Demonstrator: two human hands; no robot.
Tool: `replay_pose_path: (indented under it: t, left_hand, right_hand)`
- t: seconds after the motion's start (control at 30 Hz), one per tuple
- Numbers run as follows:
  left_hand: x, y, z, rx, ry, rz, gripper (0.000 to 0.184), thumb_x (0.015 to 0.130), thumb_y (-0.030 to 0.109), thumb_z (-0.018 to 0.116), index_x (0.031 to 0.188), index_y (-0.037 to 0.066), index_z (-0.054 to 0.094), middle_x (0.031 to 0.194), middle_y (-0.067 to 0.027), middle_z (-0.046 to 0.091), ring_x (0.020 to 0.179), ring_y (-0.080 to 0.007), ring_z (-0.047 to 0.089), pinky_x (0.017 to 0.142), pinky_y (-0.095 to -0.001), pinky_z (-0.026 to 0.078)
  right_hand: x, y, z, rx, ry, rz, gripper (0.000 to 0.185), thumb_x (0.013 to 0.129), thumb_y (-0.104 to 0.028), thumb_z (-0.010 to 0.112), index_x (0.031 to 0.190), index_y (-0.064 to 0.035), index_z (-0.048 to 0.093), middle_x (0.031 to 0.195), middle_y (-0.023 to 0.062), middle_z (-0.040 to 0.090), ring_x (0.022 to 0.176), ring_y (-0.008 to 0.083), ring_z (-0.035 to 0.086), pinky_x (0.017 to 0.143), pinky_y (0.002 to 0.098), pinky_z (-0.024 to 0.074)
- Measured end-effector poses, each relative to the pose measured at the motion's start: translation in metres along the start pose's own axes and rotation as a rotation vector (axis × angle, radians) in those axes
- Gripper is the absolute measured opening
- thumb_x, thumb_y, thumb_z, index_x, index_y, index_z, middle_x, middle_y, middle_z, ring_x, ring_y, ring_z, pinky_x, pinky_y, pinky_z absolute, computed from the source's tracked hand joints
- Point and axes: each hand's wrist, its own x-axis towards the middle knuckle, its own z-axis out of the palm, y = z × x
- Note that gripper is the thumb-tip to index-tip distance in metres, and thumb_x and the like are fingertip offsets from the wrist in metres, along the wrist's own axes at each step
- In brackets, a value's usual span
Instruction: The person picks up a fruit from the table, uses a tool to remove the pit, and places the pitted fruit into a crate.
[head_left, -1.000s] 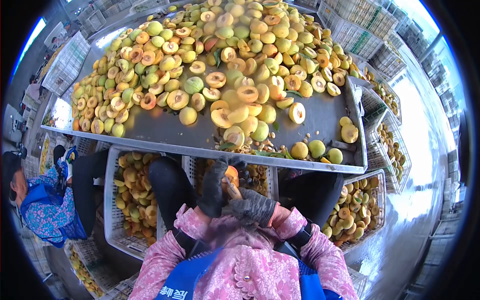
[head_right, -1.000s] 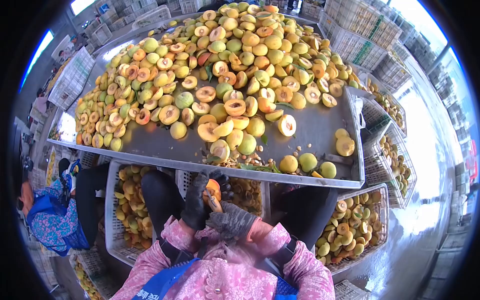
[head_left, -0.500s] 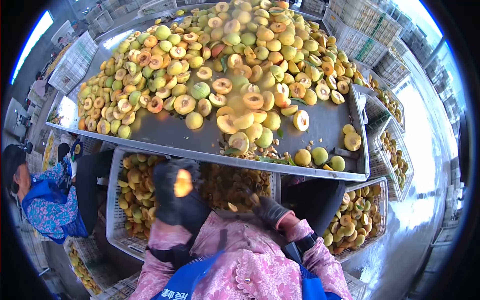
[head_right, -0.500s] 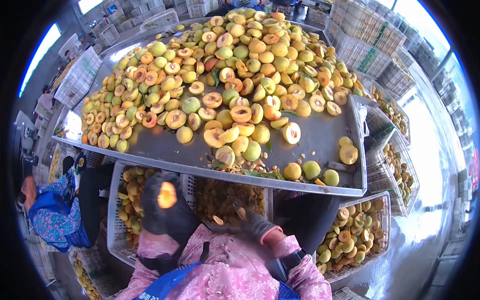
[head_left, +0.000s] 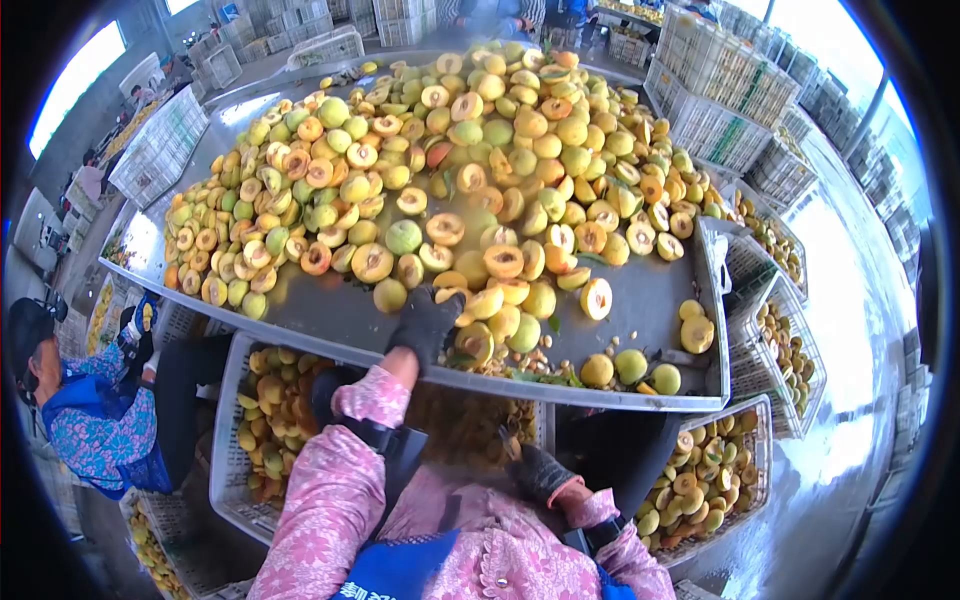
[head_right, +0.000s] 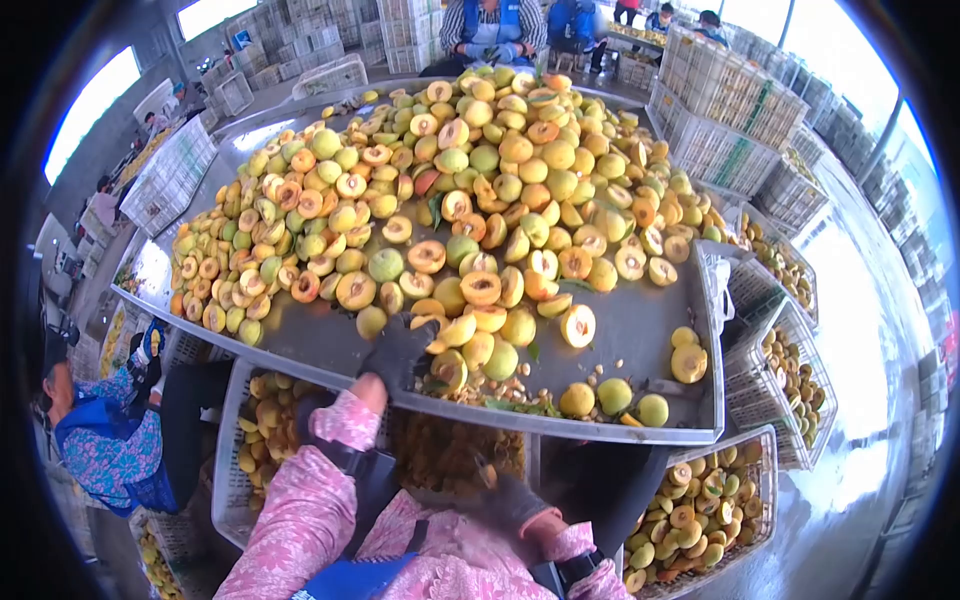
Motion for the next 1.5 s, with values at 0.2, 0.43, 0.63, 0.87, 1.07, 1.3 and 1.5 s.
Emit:
replay_pose_path:
  t: [0.2,0.43,0.63,0.87,1.07,1.3,1.5]
  left_hand:
    - [0.000,-0.014,-0.004,-0.968,-0.217,-0.165,0.030,0.081,0.015,0.062,0.107,0.002,0.057,0.094,-0.0072,0.062,0.079,-0.0171,0.061,0.062,-0.0295,0.052]
    - [-0.065,0.008,-0.062,-1.616,-0.384,-0.417,0.038,0.089,0.029,0.050,0.115,0.002,0.053,0.108,-0.0126,0.060,0.102,-0.0299,0.057,0.095,-0.0470,0.042]
    - [-0.121,0.012,-0.050,-1.539,-0.531,-0.214,0.052,0.093,0.030,0.044,0.131,-0.004,0.038,0.128,-0.0199,0.046,0.119,-0.0291,0.046,0.104,-0.0428,0.035]
    - [-0.150,0.011,-0.032,-1.445,-0.590,-0.168,0.047,0.099,0.033,0.030,0.128,-0.002,0.042,0.123,-0.0151,0.051,0.110,-0.0197,0.052,0.095,-0.0327,0.042]
    - [-0.154,-0.020,-0.010,-0.674,-0.283,0.283,0.037,0.097,0.023,0.037,0.120,-0.004,0.047,0.094,-0.0112,0.059,0.087,-0.0195,0.057,0.087,-0.0315,0.046]
    - [-0.158,-0.027,-0.001,-0.727,-0.240,0.186,0.032,0.094,0.017,0.040,0.117,-0.003,0.050,0.095,-0.0126,0.060,0.090,-0.0197,0.058,0.084,-0.0323,0.047]
    - [-0.156,-0.038,-0.008,-0.250,-0.137,0.524,0.031,0.083,0.014,0.054,0.110,-0.002,0.055,0.094,-0.0161,0.061,0.088,-0.0311,0.060,0.081,-0.0396,0.047]
  right_hand:
    - [0.007,0.066,0.020,0.342,0.032,-0.104,0.031,0.083,-0.018,0.062,0.109,-0.0027,0.054,0.078,0.0028,0.057,0.067,0.0137,0.053,0.058,0.0283,0.0434]
    - [-0.006,0.011,-0.011,0.632,-0.029,0.155,0.031,0.084,-0.013,0.062,0.114,-0.0056,0.054,0.080,-0.0022,0.056,0.066,0.0057,0.049,0.056,0.0214,0.0418]
    - [-0.025,-0.050,-0.036,0.516,-0.070,-0.228,0.019,0.089,-0.014,0.053,0.105,-0.0040,0.049,0.090,0.0042,0.054,0.082,0.0124,0.049,0.071,0.0275,0.0432]
    - [-0.036,-0.115,-0.044,-0.105,0.095,-0.499,0.018,0.084,-0.014,0.059,0.093,-0.0012,0.050,0.079,0.0151,0.056,0.073,0.0265,0.056,0.065,0.0378,0.0448]
    - [-0.030,-0.104,-0.028,-0.116,0.080,-0.379,0.038,0.084,-0.012,0.054,0.120,-0.0041,0.042,0.093,0.0226,0.051,0.078,0.0384,0.057,0.068,0.0426,0.0441]
    - [-0.012,-0.079,-0.007,-0.137,0.065,-0.464,0.068,0.083,-0.009,0.051,0.143,-0.0215,0.021,0.097,0.0230,0.052,0.077,0.0404,0.057,0.069,0.0445,0.0446]
    - [0.018,-0.025,0.032,0.240,0.008,-0.370,0.044,0.089,-0.041,0.056,0.110,-0.0025,0.053,0.089,0.0021,0.056,0.077,0.0130,0.054,0.068,0.0290,0.0473]
